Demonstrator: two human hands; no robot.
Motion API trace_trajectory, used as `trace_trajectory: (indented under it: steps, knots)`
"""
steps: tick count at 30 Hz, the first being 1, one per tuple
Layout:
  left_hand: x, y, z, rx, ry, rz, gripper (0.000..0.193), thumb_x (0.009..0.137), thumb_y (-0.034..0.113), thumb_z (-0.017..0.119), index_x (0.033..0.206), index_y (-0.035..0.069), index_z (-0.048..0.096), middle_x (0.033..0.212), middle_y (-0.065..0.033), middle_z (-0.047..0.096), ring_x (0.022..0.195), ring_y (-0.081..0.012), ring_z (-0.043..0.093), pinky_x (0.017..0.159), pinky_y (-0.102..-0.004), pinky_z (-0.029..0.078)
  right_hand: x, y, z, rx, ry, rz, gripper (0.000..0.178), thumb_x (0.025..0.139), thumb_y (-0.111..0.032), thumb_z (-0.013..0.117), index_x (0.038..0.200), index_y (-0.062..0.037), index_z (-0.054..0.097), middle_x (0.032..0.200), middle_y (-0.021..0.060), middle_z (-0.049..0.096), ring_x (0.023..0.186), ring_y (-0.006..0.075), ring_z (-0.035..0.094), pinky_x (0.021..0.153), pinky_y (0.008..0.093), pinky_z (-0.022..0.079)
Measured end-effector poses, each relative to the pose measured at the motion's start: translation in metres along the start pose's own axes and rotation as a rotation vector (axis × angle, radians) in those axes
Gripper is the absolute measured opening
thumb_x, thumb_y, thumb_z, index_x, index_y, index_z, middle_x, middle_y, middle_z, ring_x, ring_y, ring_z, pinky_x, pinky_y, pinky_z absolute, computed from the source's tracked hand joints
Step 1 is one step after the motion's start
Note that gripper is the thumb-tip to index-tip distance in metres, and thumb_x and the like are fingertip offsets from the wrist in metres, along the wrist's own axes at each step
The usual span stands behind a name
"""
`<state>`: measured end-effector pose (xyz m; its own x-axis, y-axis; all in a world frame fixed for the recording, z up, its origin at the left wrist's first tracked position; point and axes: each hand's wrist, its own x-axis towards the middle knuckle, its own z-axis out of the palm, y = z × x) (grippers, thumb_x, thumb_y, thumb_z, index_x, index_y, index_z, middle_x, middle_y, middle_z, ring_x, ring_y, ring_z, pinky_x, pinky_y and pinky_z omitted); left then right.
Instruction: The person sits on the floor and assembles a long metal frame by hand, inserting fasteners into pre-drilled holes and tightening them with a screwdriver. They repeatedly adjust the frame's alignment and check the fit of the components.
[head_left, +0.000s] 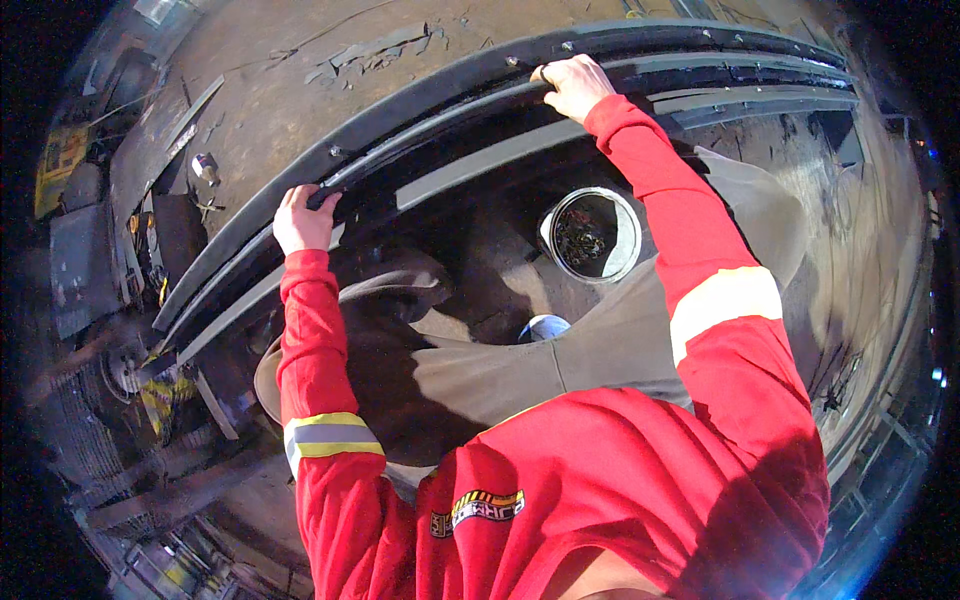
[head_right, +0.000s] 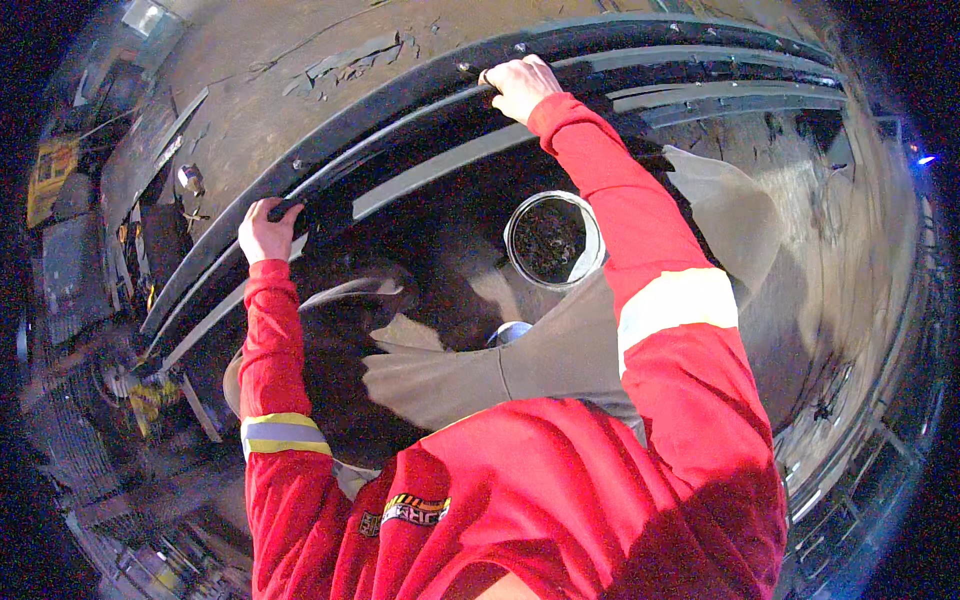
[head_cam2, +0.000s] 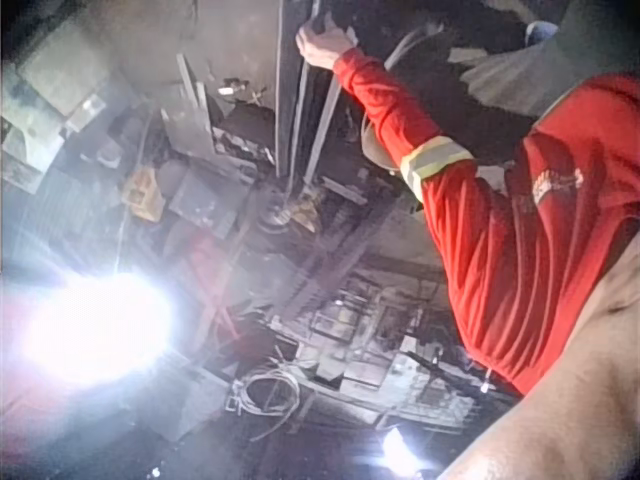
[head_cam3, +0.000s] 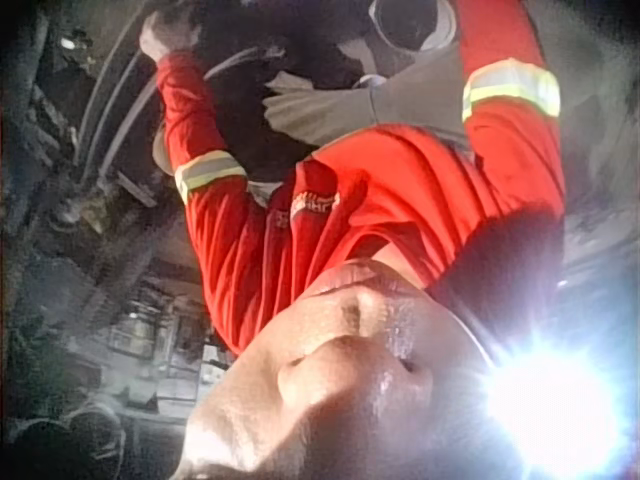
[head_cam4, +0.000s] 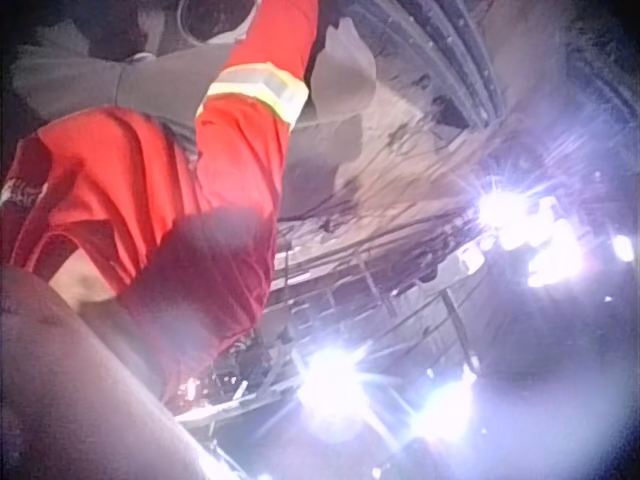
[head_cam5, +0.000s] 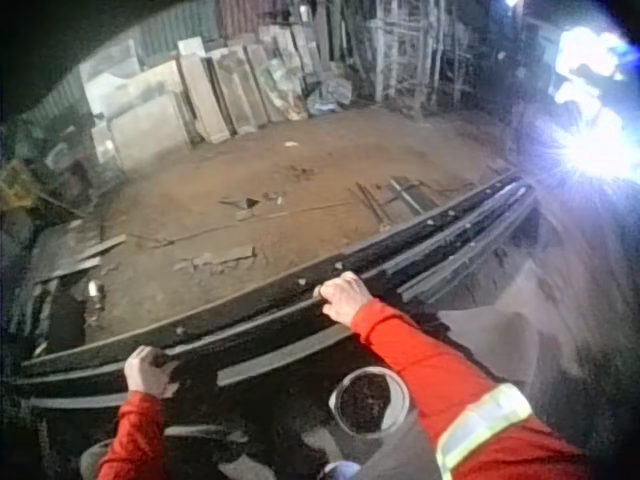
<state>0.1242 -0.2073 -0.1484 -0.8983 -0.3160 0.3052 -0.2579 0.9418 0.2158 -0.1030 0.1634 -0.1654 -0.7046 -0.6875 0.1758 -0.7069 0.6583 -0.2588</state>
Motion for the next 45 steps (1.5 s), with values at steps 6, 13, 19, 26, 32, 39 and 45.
trace_trajectory:
  steps: [6,13,19,26,32,39,45]
  knots:
    - [0.006,0.002,-0.003,0.005,-0.069,0.002,0.030,0.064,0.023,0.079,0.085,0.007,0.066,0.086,-0.0097,0.064,0.081,-0.0293,0.063,0.073,-0.0362,0.050,-0.007,0.000,0.000,-0.035,0.095,-0.078,0.031,0.068,-0.015,0.066,0.099,-0.0135,0.067,0.089,0.0083,0.065,0.094,0.0261,0.060,0.088,0.0401,0.043]
    - [0.016,0.028,-0.010,0.039,-0.212,-0.006,0.056,0.060,0.028,0.081,0.111,0.016,0.060,0.105,-0.0127,0.060,0.099,-0.0319,0.058,0.084,-0.0432,0.047,-0.033,-0.001,-0.008,-0.063,0.390,-0.061,0.039,0.071,-0.015,0.069,0.110,-0.0111,0.064,0.101,0.0081,0.060,0.108,0.0257,0.051,0.100,0.0381,0.038]
    - [0.026,0.069,0.000,0.011,-0.148,0.116,0.062,0.066,0.048,0.076,0.116,0.017,0.057,0.111,-0.0135,0.058,0.102,-0.0319,0.057,0.087,-0.0466,0.045,-0.078,-0.040,-0.088,0.342,-0.277,0.247,0.026,0.080,-0.026,0.067,0.081,-0.0004,0.068,0.063,0.0123,0.061,0.058,0.0177,0.057,0.061,0.0330,0.047]
    - [0.066,0.155,-0.043,-0.322,0.026,0.304,0.019,0.076,0.021,0.071,0.090,0.008,0.069,0.082,-0.0098,0.067,0.079,-0.0220,0.065,0.073,-0.0325,0.050,-0.197,-0.038,0.046,0.017,-1.054,0.067,0.023,0.074,-0.019,0.063,0.088,-0.0018,0.067,0.087,0.0180,0.067,0.083,0.0277,0.067,0.067,0.0402,0.052]
    - [0.064,0.177,-0.086,-0.427,0.014,0.251,0.015,0.079,0.015,0.069,0.090,0.006,0.070,0.081,-0.0069,0.069,0.079,-0.0127,0.066,0.073,-0.0259,0.049,-0.197,-0.027,0.132,-0.124,-1.081,0.304,0.024,0.085,-0.017,0.049,0.099,-0.0094,0.067,0.109,0.0123,0.064,0.100,0.0274,0.063,0.082,0.0411,0.050]
    - [0.072,0.168,-0.082,-0.467,-0.033,0.143,0.013,0.081,0.013,0.068,0.091,0.005,0.070,0.081,-0.0051,0.069,0.081,-0.0118,0.065,0.079,-0.0259,0.048,-0.255,-0.014,0.181,0.368,-0.723,0.783,0.039,0.093,-0.026,0.035,0.124,-0.0145,0.055,0.131,0.0101,0.051,0.120,0.0248,0.049,0.102,0.0385,0.037]
    - [0.075,0.169,-0.083,-0.438,-0.067,0.127,0.013,0.082,0.014,0.068,0.092,0.005,0.070,0.083,-0.0043,0.069,0.080,-0.0106,0.064,0.078,-0.0253,0.048,-0.284,0.011,0.287,0.322,-0.672,0.807,0.045,0.096,-0.035,0.030,0.130,-0.0134,0.051,0.136,0.0093,0.048,0.125,0.0241,0.046,0.106,0.0372,0.034]
